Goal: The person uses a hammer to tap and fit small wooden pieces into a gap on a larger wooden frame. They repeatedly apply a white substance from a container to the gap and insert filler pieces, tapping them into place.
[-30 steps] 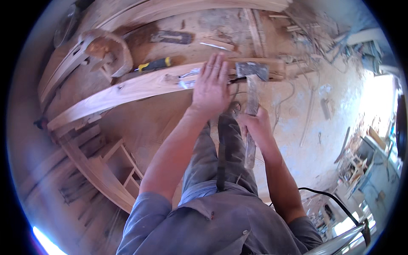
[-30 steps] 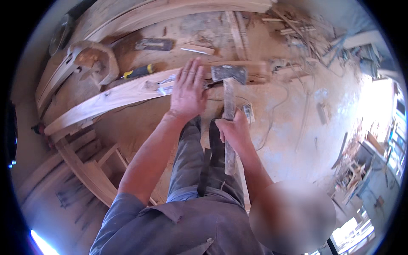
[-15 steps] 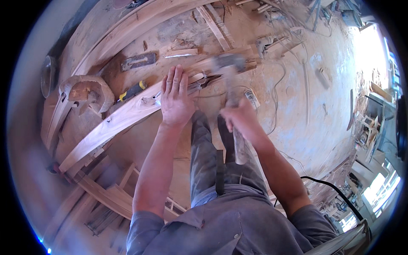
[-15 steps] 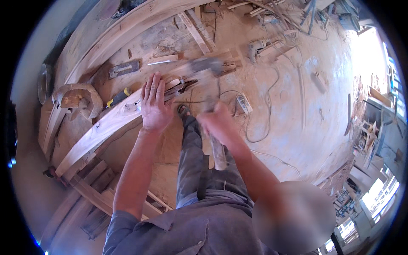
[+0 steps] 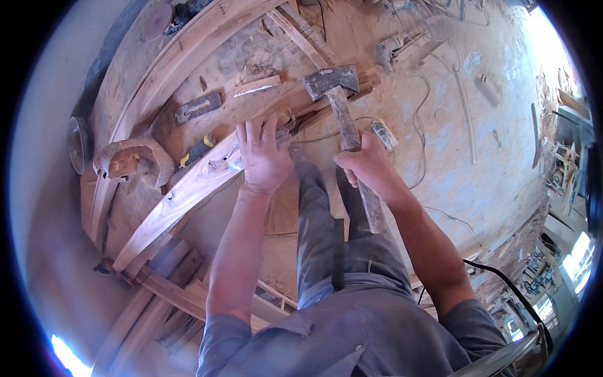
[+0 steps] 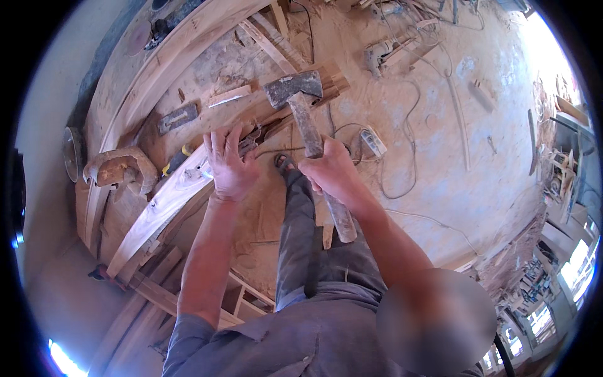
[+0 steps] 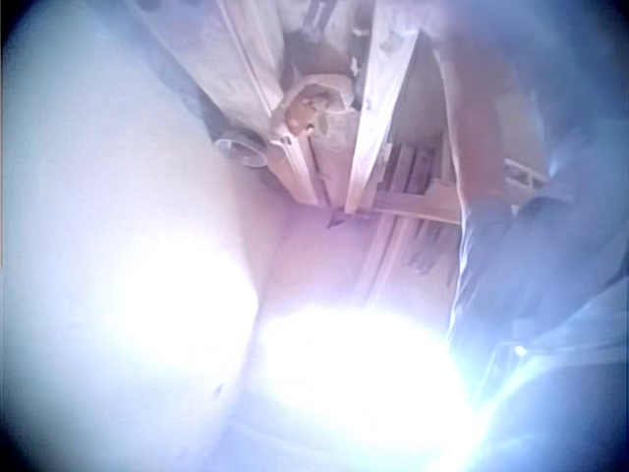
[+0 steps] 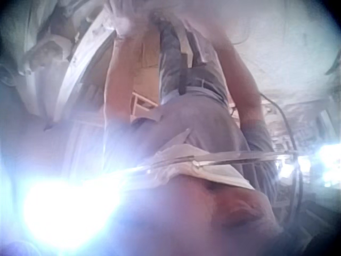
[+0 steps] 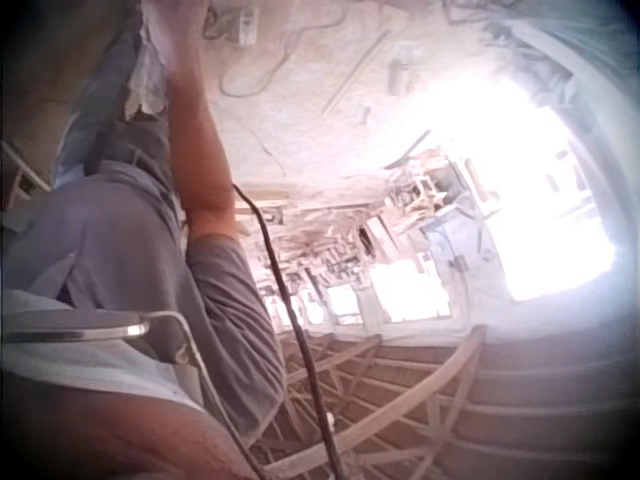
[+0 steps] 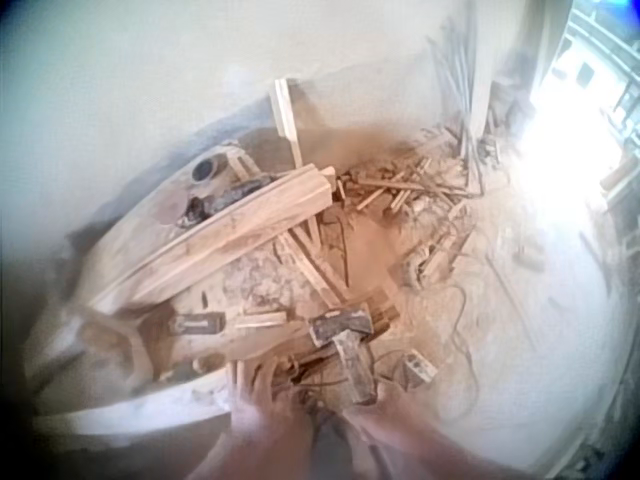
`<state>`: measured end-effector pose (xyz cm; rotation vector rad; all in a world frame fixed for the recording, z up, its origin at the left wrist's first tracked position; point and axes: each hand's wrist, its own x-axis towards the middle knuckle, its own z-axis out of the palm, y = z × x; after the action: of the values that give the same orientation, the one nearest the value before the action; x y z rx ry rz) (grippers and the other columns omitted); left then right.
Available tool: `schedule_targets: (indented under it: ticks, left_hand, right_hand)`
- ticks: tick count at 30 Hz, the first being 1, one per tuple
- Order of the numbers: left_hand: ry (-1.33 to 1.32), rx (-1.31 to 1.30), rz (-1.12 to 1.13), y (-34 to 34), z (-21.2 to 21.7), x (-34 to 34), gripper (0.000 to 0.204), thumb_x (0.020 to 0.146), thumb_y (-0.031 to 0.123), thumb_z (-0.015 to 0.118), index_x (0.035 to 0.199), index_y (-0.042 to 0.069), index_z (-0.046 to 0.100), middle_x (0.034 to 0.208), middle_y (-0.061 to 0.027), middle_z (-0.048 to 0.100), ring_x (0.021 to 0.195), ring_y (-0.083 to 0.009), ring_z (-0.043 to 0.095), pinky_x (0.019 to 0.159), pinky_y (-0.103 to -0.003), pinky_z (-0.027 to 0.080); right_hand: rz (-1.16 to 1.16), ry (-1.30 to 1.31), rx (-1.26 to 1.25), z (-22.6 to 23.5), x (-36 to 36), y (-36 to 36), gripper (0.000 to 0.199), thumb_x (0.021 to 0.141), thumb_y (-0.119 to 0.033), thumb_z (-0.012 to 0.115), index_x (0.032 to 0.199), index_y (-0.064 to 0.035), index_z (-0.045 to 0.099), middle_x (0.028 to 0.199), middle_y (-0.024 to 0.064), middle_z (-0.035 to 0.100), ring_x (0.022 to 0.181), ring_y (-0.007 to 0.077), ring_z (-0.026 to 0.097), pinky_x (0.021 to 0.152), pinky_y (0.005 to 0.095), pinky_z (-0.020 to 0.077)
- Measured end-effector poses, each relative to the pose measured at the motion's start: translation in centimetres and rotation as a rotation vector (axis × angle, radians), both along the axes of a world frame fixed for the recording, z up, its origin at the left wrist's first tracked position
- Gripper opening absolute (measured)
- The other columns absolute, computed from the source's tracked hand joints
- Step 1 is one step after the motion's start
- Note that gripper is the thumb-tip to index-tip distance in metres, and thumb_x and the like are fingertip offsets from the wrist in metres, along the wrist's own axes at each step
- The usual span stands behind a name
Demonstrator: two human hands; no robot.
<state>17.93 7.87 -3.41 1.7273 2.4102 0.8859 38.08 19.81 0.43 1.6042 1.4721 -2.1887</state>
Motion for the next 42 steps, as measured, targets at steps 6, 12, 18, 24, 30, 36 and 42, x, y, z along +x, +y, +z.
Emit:
schedule_targets:
  ticks: [6, 12, 18, 24, 30, 36, 42]
  left_hand:
    - [-0.014, 0.070, -0.057, -0.4, -0.6, -0.5, 0.058, 0.064, 0.000, 0.080, 0.120, 0.002, 0.063, 0.108, -0.0152, 0.058, 0.098, -0.0394, 0.055, 0.084, -0.052, 0.046]
    - [0.018, 0.212, -0.030, -0.9, -2.0, -0.3, 0.048, 0.073, 0.008, 0.083, 0.111, 0.006, 0.054, 0.106, -0.0168, 0.060, 0.093, -0.0377, 0.057, 0.080, -0.050, 0.046]
    - [0.018, 0.260, -0.081, -1.0, -2.2, -0.7, 0.042, 0.071, 0.001, 0.077, 0.103, 0.006, 0.051, 0.106, -0.0183, 0.059, 0.089, -0.0371, 0.057, 0.076, -0.050, 0.046]
    - [0.028, 0.239, -0.144, -1.3, -2.2, -1.2, 0.034, 0.073, 0.000, 0.073, 0.099, 0.004, 0.050, 0.105, -0.0192, 0.059, 0.087, -0.0377, 0.057, 0.074, -0.048, 0.048]
    - [0.008, 0.280, -0.143, -1.3, -2.5, -1.5, 0.033, 0.071, 0.001, 0.073, 0.095, 0.003, 0.051, 0.104, -0.0201, 0.058, 0.086, -0.0378, 0.058, 0.071, -0.048, 0.049]
    - [0.007, 0.269, -0.172, -1.2, -2.2, -1.8, 0.037, 0.069, -0.001, 0.077, 0.093, 0.005, 0.050, 0.106, -0.0185, 0.060, 0.086, -0.0357, 0.058, 0.071, -0.047, 0.048]
    - [-0.004, 0.234, -0.171, -1.5, -2.3, -2.0, 0.039, 0.069, -0.002, 0.079, 0.094, 0.006, 0.049, 0.106, -0.0175, 0.061, 0.087, -0.0342, 0.059, 0.071, -0.046, 0.048]
  right_hand:
    - [0.292, -0.156, 0.537, 0.5, 0.0, 1.8, 0.040, 0.083, -0.013, 0.066, 0.116, 0.0069, 0.055, 0.084, 0.0305, 0.066, 0.084, 0.0484, 0.067, 0.074, 0.0527, 0.0519]
    - [0.522, -0.149, 0.604, 2.7, -1.4, 4.0, 0.031, 0.084, -0.008, 0.062, 0.111, 0.0069, 0.056, 0.091, 0.0342, 0.067, 0.092, 0.0529, 0.065, 0.080, 0.0553, 0.0505]
    - [0.741, -0.185, 0.638, 5.3, -1.9, 5.5, 0.024, 0.085, -0.006, 0.063, 0.105, 0.0048, 0.055, 0.086, 0.0331, 0.066, 0.089, 0.0543, 0.063, 0.074, 0.0549, 0.0495]
    - [0.719, -0.235, 0.720, 4.6, -2.0, 4.1, 0.026, 0.086, -0.007, 0.063, 0.108, 0.0030, 0.053, 0.084, 0.0326, 0.065, 0.087, 0.0536, 0.064, 0.073, 0.0559, 0.0488]
    - [0.646, -0.220, 0.748, 4.3, -1.5, 3.9, 0.027, 0.088, -0.010, 0.065, 0.109, 0.0008, 0.052, 0.082, 0.0320, 0.065, 0.085, 0.0530, 0.065, 0.071, 0.0568, 0.0498]
    - [0.736, -0.343, 0.771, 4.4, -1.7, 3.0, 0.026, 0.089, -0.011, 0.065, 0.108, -0.0003, 0.051, 0.082, 0.0299, 0.066, 0.085, 0.0521, 0.066, 0.070, 0.0570, 0.0498]
    - [0.558, -0.304, 0.778, 4.3, -1.3, 3.1, 0.026, 0.089, -0.010, 0.065, 0.109, -0.0016, 0.051, 0.082, 0.0286, 0.067, 0.083, 0.0511, 0.067, 0.069, 0.0573, 0.0498]
